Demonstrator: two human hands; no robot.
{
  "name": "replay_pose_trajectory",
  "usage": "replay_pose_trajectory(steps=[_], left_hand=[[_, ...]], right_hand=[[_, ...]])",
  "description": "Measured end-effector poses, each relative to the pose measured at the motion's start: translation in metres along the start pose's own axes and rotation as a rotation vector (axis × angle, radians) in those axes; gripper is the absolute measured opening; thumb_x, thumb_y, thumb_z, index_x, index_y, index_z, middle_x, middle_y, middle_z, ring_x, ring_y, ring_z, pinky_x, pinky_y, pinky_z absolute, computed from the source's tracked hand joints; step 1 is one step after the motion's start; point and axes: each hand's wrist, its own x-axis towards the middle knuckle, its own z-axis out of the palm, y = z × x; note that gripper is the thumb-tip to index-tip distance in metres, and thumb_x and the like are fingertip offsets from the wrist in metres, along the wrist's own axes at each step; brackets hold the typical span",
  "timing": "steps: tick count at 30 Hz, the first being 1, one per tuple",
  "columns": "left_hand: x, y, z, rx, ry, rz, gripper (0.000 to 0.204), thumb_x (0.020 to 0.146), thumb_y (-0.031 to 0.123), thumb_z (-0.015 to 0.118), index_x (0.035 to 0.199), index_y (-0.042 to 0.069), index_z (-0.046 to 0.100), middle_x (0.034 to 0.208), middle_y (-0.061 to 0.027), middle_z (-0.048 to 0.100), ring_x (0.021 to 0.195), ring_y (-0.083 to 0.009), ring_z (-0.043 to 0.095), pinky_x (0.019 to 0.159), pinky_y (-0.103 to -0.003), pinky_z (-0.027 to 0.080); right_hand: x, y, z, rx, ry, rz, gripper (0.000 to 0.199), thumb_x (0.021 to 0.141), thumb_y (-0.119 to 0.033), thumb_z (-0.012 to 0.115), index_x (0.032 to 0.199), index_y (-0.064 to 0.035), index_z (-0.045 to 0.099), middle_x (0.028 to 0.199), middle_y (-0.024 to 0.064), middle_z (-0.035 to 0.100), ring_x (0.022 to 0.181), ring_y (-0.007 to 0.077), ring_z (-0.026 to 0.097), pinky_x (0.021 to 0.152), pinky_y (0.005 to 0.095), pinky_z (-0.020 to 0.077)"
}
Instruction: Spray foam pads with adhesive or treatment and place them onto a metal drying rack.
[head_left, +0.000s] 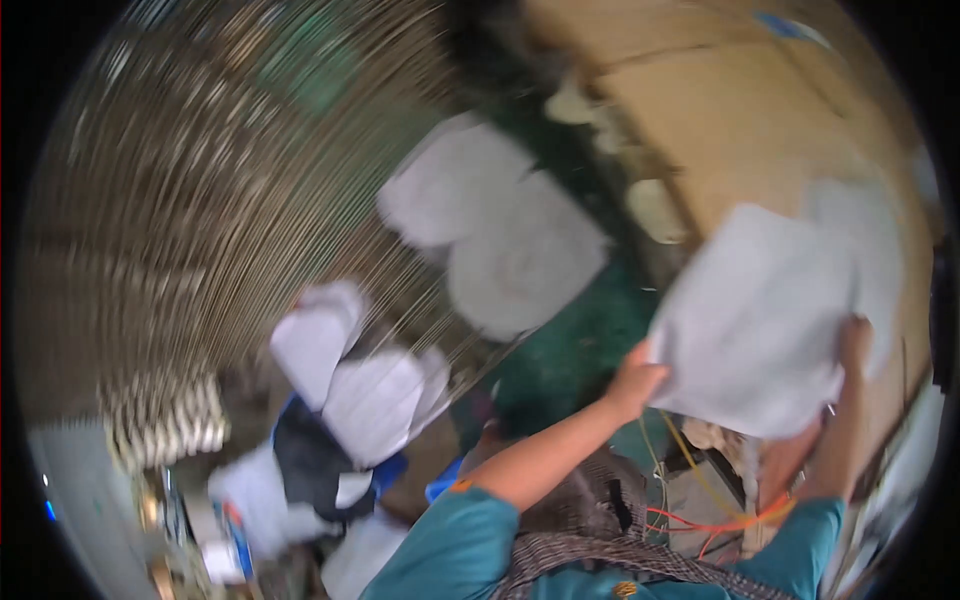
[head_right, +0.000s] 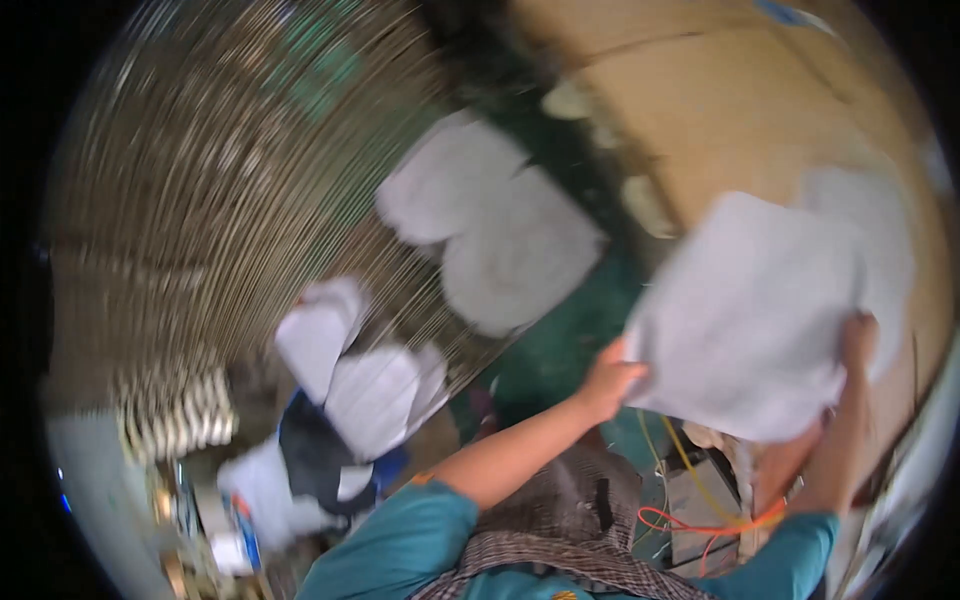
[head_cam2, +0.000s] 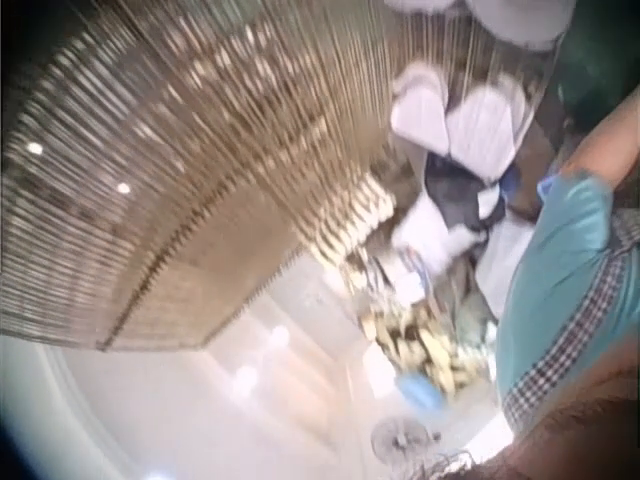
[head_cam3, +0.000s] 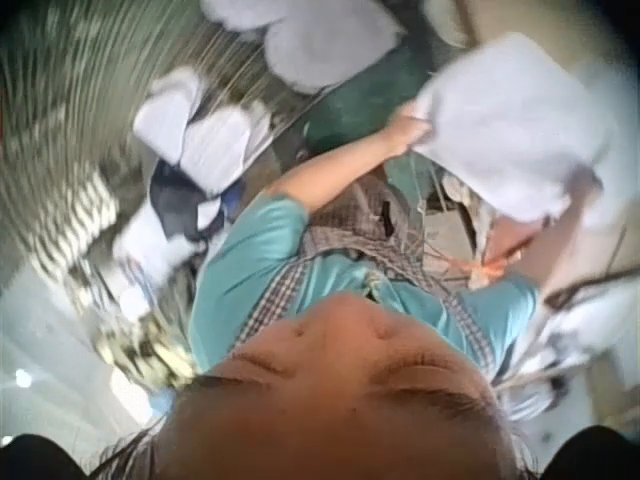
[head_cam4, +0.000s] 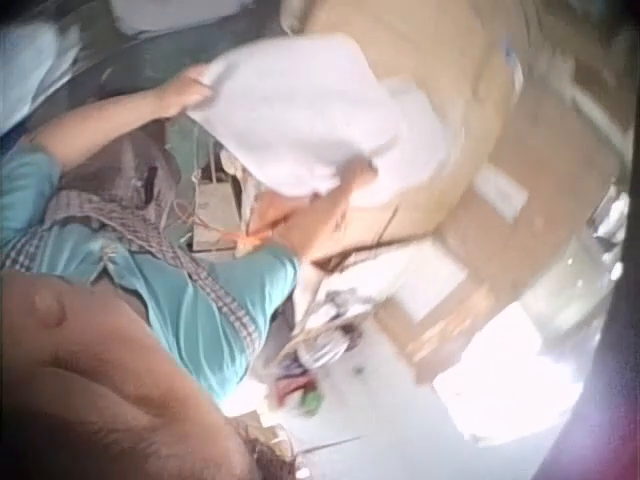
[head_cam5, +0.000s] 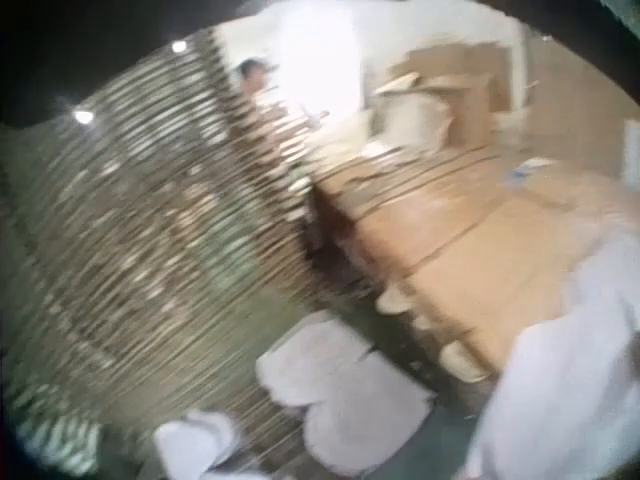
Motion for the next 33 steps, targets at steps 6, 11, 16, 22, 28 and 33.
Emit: replay_pose_trajectory(steps=[6,11,16,22,28,33], left_hand=[[-0.058,0.041,-0.113,-0.074,0.177,0.019,0.058,0.064,-0.005,0.048,0.122,0.002,0.050,0.105,-0.0066,0.058,0.095,-0.0172,0.055,0.085,-0.028,0.043],[-0.132,0.084,-0.291,-0.046,0.335,0.078,0.061,0.062,-0.008,0.047,0.122,0.004,0.052,0.108,-0.0068,0.060,0.100,-0.0185,0.057,0.086,-0.032,0.047],[-0.218,0.117,-0.456,0.056,0.602,0.095,0.064,0.062,-0.007,0.049,0.125,0.004,0.049,0.107,-0.0107,0.059,0.091,-0.0194,0.060,0.079,-0.031,0.049],[-0.380,0.107,-0.641,0.142,0.960,0.036,0.064,0.061,-0.004,0.046,0.125,0.005,0.050,0.101,-0.0099,0.061,0.090,-0.0210,0.060,0.080,-0.032,0.048],[-0.549,0.058,-0.752,0.958,1.641,-0.112,0.052,0.067,0.003,0.051,0.119,0.005,0.053,0.096,-0.0076,0.062,0.081,-0.0199,0.060,0.071,-0.031,0.049],[-0.448,0.181,-0.688,-0.066,1.417,0.440,0.050,0.074,0.006,0.057,0.123,0.001,0.046,0.099,-0.0105,0.059,0.076,-0.0152,0.059,0.068,-0.024,0.048]], right_hand=[[-0.079,-0.170,-0.042,0.912,-0.468,0.113,0.010,0.085,-0.023,0.055,0.083,-0.0127,0.057,0.074,-0.0051,0.056,0.062,0.0031,0.048,0.048,0.0194,0.0326],[-0.205,-0.362,-0.034,1.227,-0.730,0.154,0.010,0.084,-0.016,0.058,0.093,-0.0127,0.058,0.079,-0.0060,0.056,0.065,0.0032,0.051,0.050,0.0173,0.0385],[-0.312,-0.505,0.036,1.292,-0.911,0.148,0.013,0.081,-0.012,0.061,0.094,-0.0124,0.059,0.082,-0.0042,0.056,0.075,0.0063,0.054,0.055,0.0203,0.0447],[-0.491,-0.653,0.076,1.231,-1.251,0.145,0.009,0.079,-0.011,0.063,0.086,-0.0096,0.059,0.079,-0.0005,0.058,0.071,0.0104,0.056,0.056,0.0269,0.0507],[-0.618,-0.702,0.117,0.836,-1.622,0.169,0.029,0.080,-0.011,0.064,0.107,-0.0055,0.055,0.083,0.0051,0.062,0.068,0.0140,0.062,0.055,0.0286,0.0524],[-0.558,-0.644,0.146,0.789,-1.508,0.020,0.031,0.080,-0.010,0.061,0.109,-0.0068,0.053,0.084,0.0058,0.060,0.062,0.0150,0.061,0.053,0.0268,0.0521]])
